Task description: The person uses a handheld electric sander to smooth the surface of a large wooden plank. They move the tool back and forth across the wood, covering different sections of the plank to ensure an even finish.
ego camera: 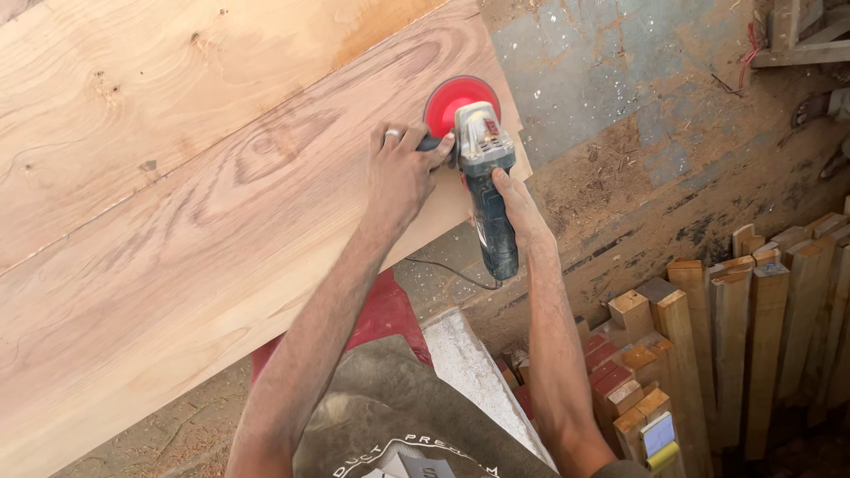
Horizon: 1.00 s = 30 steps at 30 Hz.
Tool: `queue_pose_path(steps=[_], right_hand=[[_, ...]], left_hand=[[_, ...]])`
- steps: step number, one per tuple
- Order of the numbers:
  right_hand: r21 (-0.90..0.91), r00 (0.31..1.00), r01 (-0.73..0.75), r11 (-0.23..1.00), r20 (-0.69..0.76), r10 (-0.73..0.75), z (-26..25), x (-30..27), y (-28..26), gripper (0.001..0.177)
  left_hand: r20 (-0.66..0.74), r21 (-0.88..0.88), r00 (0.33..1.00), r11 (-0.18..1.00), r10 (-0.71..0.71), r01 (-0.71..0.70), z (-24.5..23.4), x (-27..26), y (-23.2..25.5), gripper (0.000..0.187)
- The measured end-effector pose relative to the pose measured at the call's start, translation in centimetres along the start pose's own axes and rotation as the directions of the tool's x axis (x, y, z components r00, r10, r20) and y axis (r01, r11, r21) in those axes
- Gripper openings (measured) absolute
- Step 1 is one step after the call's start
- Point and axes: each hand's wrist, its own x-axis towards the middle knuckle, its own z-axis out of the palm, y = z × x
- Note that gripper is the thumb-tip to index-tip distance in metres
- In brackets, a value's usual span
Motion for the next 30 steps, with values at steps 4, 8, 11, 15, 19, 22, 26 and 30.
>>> queue_pose_path(steps=[4, 8, 11, 15, 19, 22, 26, 30], right_hand=[[0.123, 0.976, 0.186, 0.975, -0.141, -0.168, 2.0, 2.4, -2.1, 0.056], [0.297, 0.974, 0.209, 0.932, -0.153, -0.169, 4.3, 4.3, -3.5, 0.069], [0.361, 0.981, 0.15, 0.92, -0.168, -0.094, 5.8, 5.4, -4.3, 0.077], [0.308, 0.985, 0.11, 0.945, -0.162, -0.062, 8.2, 5.6, -3.2, 0.079], [0.28, 0.989, 0.06, 0.958, -0.144, -0.02, 11.4, 4.4, -1.0, 0.078], [0.317, 0.99, 0.048, 0.947, -0.138, -0.004, 13.7, 3.2, 0.1, 0.072], [0.218, 0.996, 0.07, 0.973, -0.077, -0.055, 16.6, 1.5, 1.9, 0.073], [0.153, 0.997, 0.031, 0.988, -0.075, -0.02, 19.4, 0.7, 4.0, 0.073]], left_hand=[[-0.08, 0.064, 0.972, 0.975, 0.22, -0.215, 0.1, 6.4, -2.9, 0.041], [-0.055, 0.082, 0.922, 0.922, 0.383, -0.378, 1.0, 12.8, -5.3, 0.032], [0.07, 0.069, 0.931, 0.929, 0.358, -0.363, 0.8, 15.3, -6.4, 0.023], [0.034, 0.125, 0.927, 0.919, 0.373, -0.374, -1.3, 13.3, -8.5, 0.029], [0.078, 0.13, 0.943, 0.935, 0.323, -0.331, -4.5, 9.4, -9.8, 0.035], [0.101, 0.106, 0.952, 0.948, 0.289, -0.299, -6.8, 6.5, -10.4, 0.037], [0.112, 0.145, 0.968, 0.96, 0.226, -0.241, -9.3, 2.2, -11.7, 0.042], [0.14, 0.138, 0.973, 0.97, 0.182, -0.201, -11.9, -1.6, -13.4, 0.049]])
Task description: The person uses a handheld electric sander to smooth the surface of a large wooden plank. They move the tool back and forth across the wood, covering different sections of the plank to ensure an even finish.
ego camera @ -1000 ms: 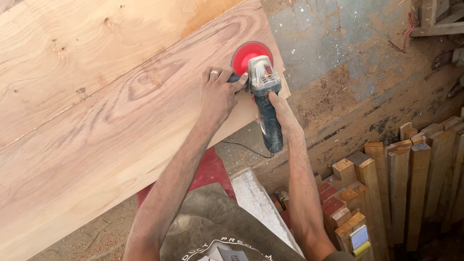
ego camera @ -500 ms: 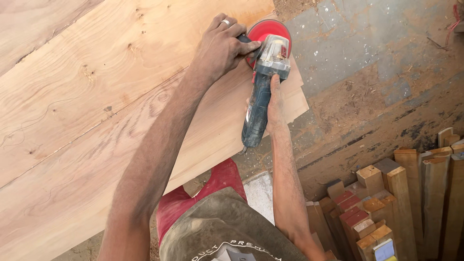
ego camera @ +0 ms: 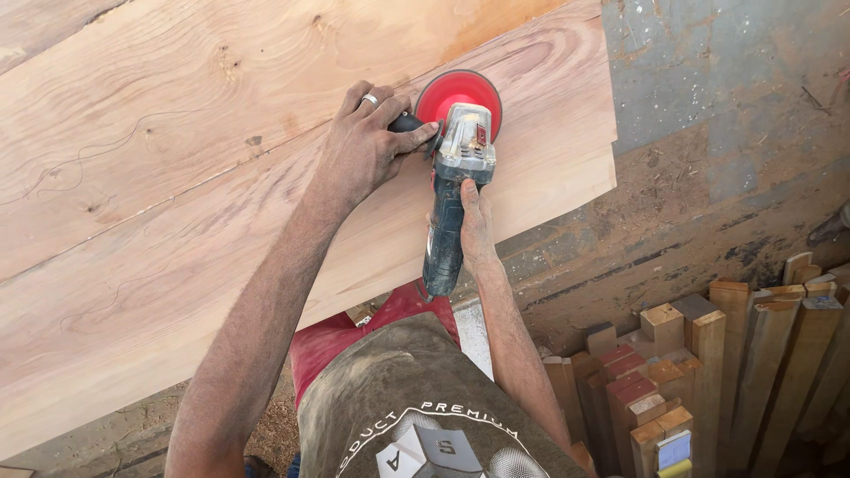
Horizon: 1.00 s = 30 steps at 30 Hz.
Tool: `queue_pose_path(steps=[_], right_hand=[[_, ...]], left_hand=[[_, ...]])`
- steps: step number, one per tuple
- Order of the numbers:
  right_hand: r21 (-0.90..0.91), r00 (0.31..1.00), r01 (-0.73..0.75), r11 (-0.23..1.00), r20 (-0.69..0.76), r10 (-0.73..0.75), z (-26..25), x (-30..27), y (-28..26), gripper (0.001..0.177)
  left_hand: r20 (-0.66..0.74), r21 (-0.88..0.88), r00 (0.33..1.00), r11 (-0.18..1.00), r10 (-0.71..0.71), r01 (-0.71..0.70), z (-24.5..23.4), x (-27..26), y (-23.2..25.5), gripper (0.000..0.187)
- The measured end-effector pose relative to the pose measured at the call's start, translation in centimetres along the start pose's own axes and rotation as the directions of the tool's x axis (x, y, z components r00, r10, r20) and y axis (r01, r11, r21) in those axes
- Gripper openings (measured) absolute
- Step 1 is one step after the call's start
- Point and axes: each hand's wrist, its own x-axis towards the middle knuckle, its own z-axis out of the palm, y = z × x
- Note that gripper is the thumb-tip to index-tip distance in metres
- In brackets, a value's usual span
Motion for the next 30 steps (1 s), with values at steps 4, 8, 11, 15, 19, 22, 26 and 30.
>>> queue_pose_path(steps=[4, 8, 11, 15, 19, 22, 26, 30], right_hand=[[-0.015, 0.995, 0.052, 0.999, 0.087, -0.051, 2.7, -1.5, 2.1, 0.072], [-0.052, 0.994, 0.032, 0.998, 0.11, -0.026, 5.9, -2.8, 4.6, 0.067], [-0.096, 0.995, 0.001, 0.995, 0.097, 0.009, 8.0, -4.0, 6.9, 0.067], [-0.141, 0.989, 0.008, 0.99, 0.145, 0.013, 10.9, -5.8, 9.8, 0.07], [-0.19, 0.976, 0.016, 0.982, 0.217, 0.026, 14.5, -7.8, 12.8, 0.073], [-0.256, 0.969, 0.021, 0.966, 0.242, 0.043, 16.6, -9.0, 14.8, 0.072], [-0.318, 0.964, 0.035, 0.947, 0.261, 0.052, 19.8, -10.5, 17.7, 0.07], [-0.334, 0.951, 0.044, 0.942, 0.301, 0.062, 23.2, -11.7, 20.2, 0.067]], left_hand=[[0.002, -0.018, 1.0, 0.999, -0.027, 0.027, -1.6, -4.3, -1.1, 0.049], [0.003, 0.029, 0.997, 0.996, -0.079, 0.079, -2.9, -9.1, -2.5, 0.054], [-0.029, 0.024, 0.993, 0.993, -0.118, 0.119, -3.5, -13.0, -3.5, 0.053], [-0.051, -0.036, 0.984, 0.985, -0.173, 0.172, -4.3, -18.4, -4.8, 0.051], [-0.101, 0.001, 0.975, 0.98, -0.198, 0.199, -5.7, -24.5, -6.0, 0.054], [-0.125, 0.013, 0.961, 0.968, -0.247, 0.25, -6.2, -28.8, -6.7, 0.054], [-0.158, -0.008, 0.933, 0.946, -0.322, 0.325, -6.9, -33.9, -7.7, 0.05], [-0.187, -0.008, 0.914, 0.931, -0.36, 0.365, -8.1, -38.8, -9.4, 0.046]])
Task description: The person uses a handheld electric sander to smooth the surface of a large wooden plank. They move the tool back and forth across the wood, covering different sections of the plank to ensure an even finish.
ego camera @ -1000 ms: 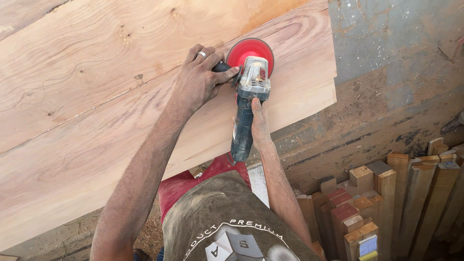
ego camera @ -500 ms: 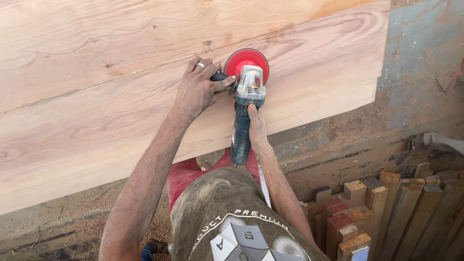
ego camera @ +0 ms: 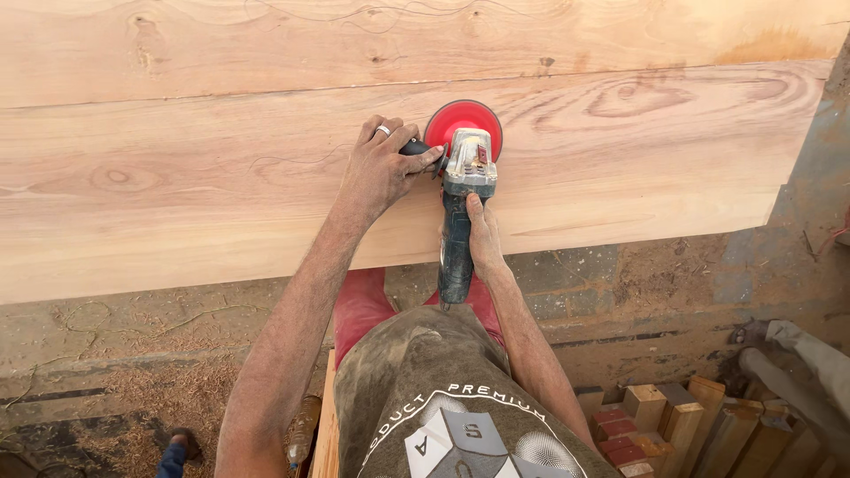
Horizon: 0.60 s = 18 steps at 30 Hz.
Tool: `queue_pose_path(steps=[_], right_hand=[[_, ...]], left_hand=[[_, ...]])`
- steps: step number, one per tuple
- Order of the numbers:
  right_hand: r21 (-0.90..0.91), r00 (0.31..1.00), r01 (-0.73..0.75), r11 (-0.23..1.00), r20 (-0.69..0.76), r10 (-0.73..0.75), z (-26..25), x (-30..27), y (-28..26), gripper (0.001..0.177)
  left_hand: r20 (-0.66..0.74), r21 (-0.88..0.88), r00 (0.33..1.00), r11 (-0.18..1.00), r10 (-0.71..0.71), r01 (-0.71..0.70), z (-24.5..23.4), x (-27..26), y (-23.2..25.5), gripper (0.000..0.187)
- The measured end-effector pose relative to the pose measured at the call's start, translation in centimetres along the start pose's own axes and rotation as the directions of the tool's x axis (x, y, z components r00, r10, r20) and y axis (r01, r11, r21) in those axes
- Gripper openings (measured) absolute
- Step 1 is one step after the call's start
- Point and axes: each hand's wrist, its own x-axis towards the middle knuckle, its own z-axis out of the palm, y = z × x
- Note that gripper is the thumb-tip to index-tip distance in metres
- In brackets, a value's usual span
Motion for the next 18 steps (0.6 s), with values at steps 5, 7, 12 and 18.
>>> queue_pose_path(steps=[5, 7, 12, 18], right_hand=[[0.033, 1.0, -0.013, 0.999, 0.0, 0.013, 5.9, 0.0, 1.3, 0.066], [0.05, 0.999, -0.043, 0.998, -0.022, 0.044, 8.1, -0.2, 2.1, 0.067], [-0.011, 0.999, -0.033, 0.999, 0.002, 0.033, 14.2, -0.1, 3.9, 0.07], [-0.098, 0.996, -0.036, 0.994, 0.074, 0.044, 19.9, 0.5, 5.9, 0.064]], left_hand=[[-0.066, -0.008, 0.997, 0.999, 0.034, -0.035, -2.4, -3.2, -4.4, 0.043], [-0.069, -0.012, 0.997, 0.999, 0.035, -0.036, -3.3, -4.8, -5.7, 0.043], [-0.074, -0.02, 0.997, 1.0, -0.004, 0.002, -6.7, -8.8, -10.3, 0.042], [-0.118, -0.033, 0.988, 0.995, -0.097, 0.094, -10.3, -14.6, -14.1, 0.038]])
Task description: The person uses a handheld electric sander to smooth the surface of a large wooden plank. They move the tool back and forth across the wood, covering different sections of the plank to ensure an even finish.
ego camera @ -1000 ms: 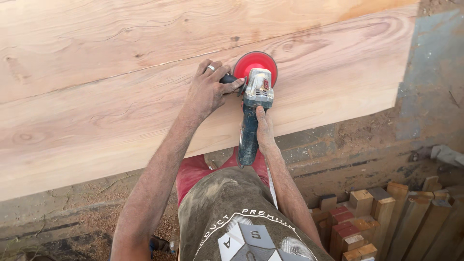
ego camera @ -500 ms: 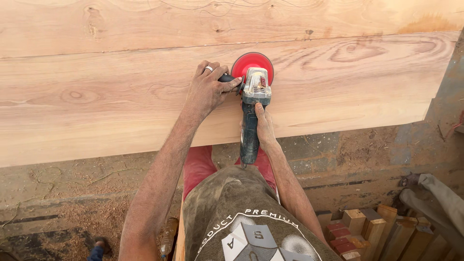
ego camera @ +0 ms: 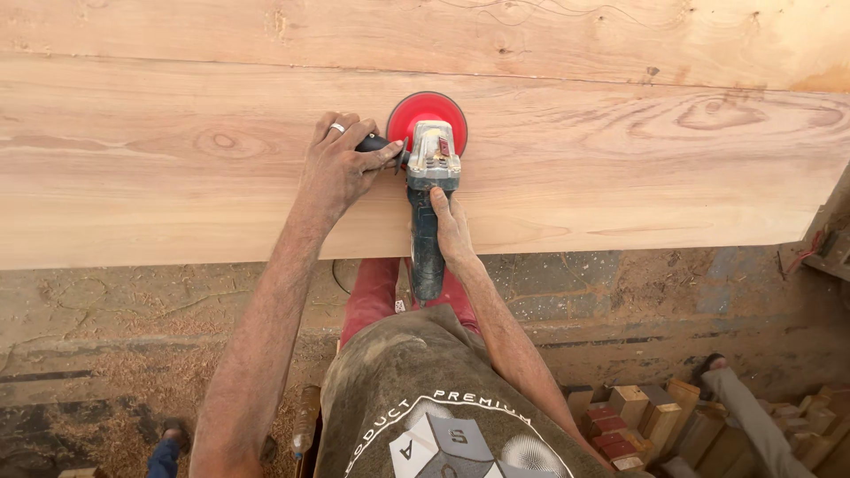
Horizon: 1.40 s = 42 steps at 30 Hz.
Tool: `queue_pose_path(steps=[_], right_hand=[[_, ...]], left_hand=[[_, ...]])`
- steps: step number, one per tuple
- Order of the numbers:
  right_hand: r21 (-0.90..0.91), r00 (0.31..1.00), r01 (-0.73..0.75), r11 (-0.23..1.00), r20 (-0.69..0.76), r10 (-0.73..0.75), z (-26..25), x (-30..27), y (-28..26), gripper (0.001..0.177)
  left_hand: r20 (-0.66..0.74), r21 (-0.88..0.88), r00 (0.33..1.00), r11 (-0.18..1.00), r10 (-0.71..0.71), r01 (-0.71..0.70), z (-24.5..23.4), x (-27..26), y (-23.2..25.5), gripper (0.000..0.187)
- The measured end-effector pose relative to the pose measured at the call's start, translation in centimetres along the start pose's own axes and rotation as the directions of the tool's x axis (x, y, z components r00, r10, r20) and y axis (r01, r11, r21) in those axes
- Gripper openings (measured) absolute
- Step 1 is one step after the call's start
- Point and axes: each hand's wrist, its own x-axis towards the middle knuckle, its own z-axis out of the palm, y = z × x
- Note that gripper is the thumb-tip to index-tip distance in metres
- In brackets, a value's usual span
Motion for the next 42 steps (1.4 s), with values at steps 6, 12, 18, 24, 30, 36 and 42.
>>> queue_pose_path(steps=[6, 12, 18, 24, 30, 36, 42], right_hand=[[-0.114, 0.999, 0.04, 0.993, 0.022, -0.038, 5.7, 1.6, 0.0, 0.057], [-0.165, 0.997, 0.015, 0.986, 0.078, -0.002, 12.4, 1.1, -0.1, 0.057], [-0.24, 0.996, 0.008, 0.971, 0.083, 0.012, 21.6, 2.4, 1.6, 0.056], [-0.325, 0.981, 0.023, 0.946, 0.19, 0.041, 31.1, 4.1, 3.0, 0.056], [-0.514, 0.954, 0.036, 0.857, 0.272, 0.124, 39.5, 6.1, 1.7, 0.054], [-0.757, 0.876, 0.282, 0.589, 0.454, 0.164, 50.1, 9.0, 0.0, 0.067], [-0.825, 0.772, 0.393, 0.407, 0.536, 0.341, 65.3, 12.5, -1.0, 0.076]], left_hand=[[-0.088, 0.031, 0.995, 0.998, -0.05, 0.053, -2.8, -3.3, -4.7, 0.042], [-0.089, 0.038, 0.989, 0.992, -0.118, 0.122, -6.1, -7.0, -9.0, 0.042], [-0.108, -0.007, 0.98, 0.986, -0.165, 0.165, -11.4, -11.9, -16.5, 0.039], [-0.194, -0.078, 0.944, 0.963, -0.268, 0.258, -16.5, -18.1, -23.4, 0.035], [-0.334, -0.072, 0.864, 0.924, -0.377, 0.376, -20.5, -23.8, -28.5, 0.036], [-0.402, -0.126, 0.711, 0.804, -0.577, 0.581, -22.9, -31.0, -32.9, 0.035], [-0.549, -0.169, 0.463, 0.635, -0.696, 0.754, -24.8, -38.4, -40.6, 0.02]])
